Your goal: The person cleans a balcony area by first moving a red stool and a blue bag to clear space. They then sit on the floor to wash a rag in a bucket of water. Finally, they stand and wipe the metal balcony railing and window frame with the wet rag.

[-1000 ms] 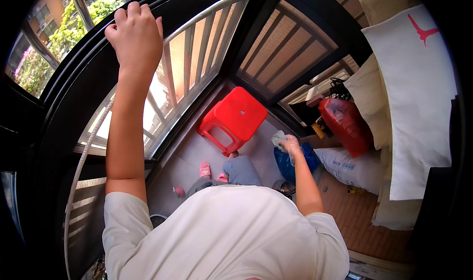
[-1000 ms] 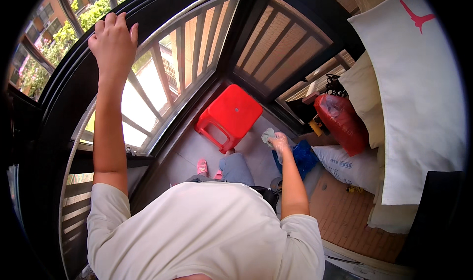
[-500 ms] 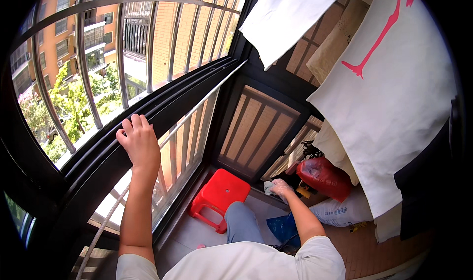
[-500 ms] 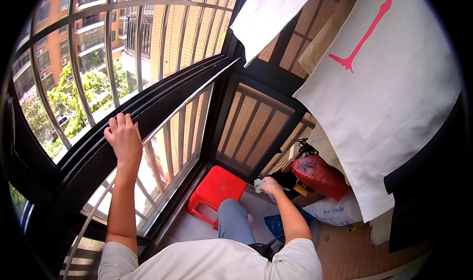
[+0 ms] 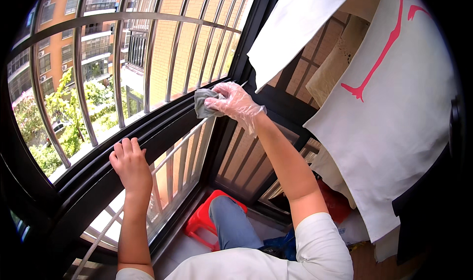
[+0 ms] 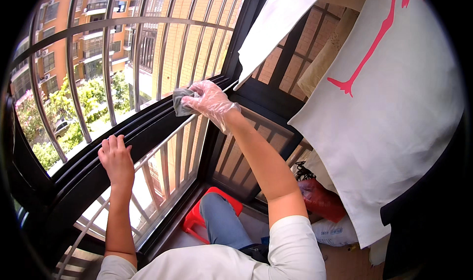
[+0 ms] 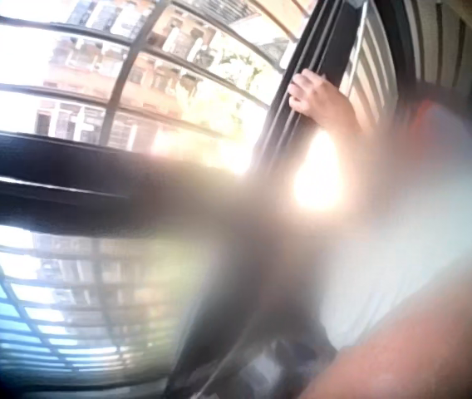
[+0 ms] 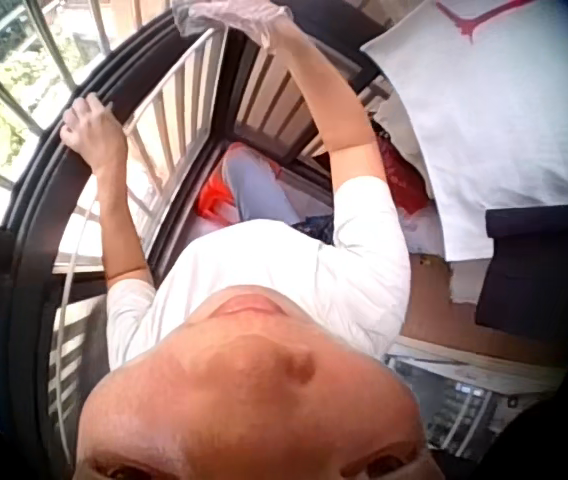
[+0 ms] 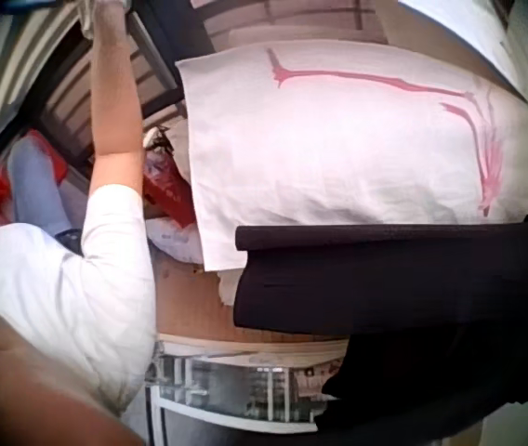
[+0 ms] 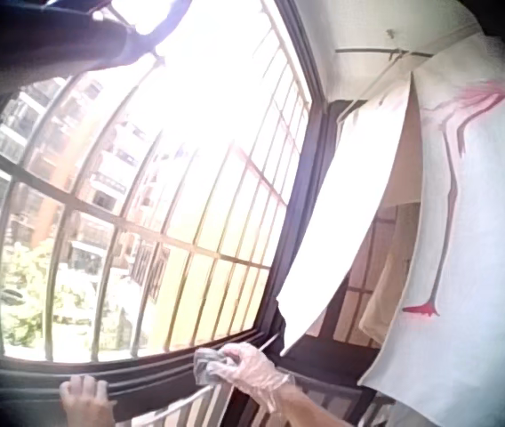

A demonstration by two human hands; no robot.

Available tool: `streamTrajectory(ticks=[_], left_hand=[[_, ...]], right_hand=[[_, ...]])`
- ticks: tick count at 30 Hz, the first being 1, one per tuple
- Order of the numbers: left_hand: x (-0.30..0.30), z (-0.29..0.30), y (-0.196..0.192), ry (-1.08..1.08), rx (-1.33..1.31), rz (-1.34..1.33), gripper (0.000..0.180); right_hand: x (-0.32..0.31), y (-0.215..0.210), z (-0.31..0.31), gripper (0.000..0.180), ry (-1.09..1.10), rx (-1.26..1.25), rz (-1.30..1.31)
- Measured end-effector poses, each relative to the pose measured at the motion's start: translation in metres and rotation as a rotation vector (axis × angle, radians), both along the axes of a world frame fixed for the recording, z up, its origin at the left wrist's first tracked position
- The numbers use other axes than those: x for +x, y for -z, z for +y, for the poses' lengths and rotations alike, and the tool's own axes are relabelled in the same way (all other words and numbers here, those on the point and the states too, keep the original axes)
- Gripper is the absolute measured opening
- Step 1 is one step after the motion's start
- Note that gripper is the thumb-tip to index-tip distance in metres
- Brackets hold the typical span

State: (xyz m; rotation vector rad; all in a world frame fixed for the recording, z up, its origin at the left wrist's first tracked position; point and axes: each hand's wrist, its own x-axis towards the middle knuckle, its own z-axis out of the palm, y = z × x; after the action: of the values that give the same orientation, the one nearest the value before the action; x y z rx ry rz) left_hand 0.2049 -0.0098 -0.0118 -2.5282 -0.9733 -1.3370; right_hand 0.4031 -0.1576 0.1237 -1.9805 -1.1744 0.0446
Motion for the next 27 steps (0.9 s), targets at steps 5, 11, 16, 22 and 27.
streamTrajectory(ticks=[5, 11, 16, 22, 27], left_hand=[[0.003, -0.002, -0.008, 0.002, -0.013, 0.029, 0.03], [-0.001, 0.009, -0.03, 0.128, -0.13, 0.203, 0.039], [0.005, 0.015, -0.045, 0.092, -0.203, 0.284, 0.07], [0.006, 0.033, -0.064, -0.04, -0.316, 0.471, 0.092], [0.028, 0.033, -0.072, -0.011, -0.302, 0.502, 0.067]], right_hand=[[0.059, -0.073, 0.077, 0.034, 0.154, -0.477, -0.191], [0.12, -0.113, 0.131, 0.024, 0.325, -0.843, -0.57], [0.238, -0.158, 0.071, 0.018, 0.316, -0.321, -0.163], [0.33, -0.163, 0.036, 0.018, 0.304, -0.207, 0.077], [0.339, -0.13, 0.097, 0.019, 0.184, -0.006, 0.114]])
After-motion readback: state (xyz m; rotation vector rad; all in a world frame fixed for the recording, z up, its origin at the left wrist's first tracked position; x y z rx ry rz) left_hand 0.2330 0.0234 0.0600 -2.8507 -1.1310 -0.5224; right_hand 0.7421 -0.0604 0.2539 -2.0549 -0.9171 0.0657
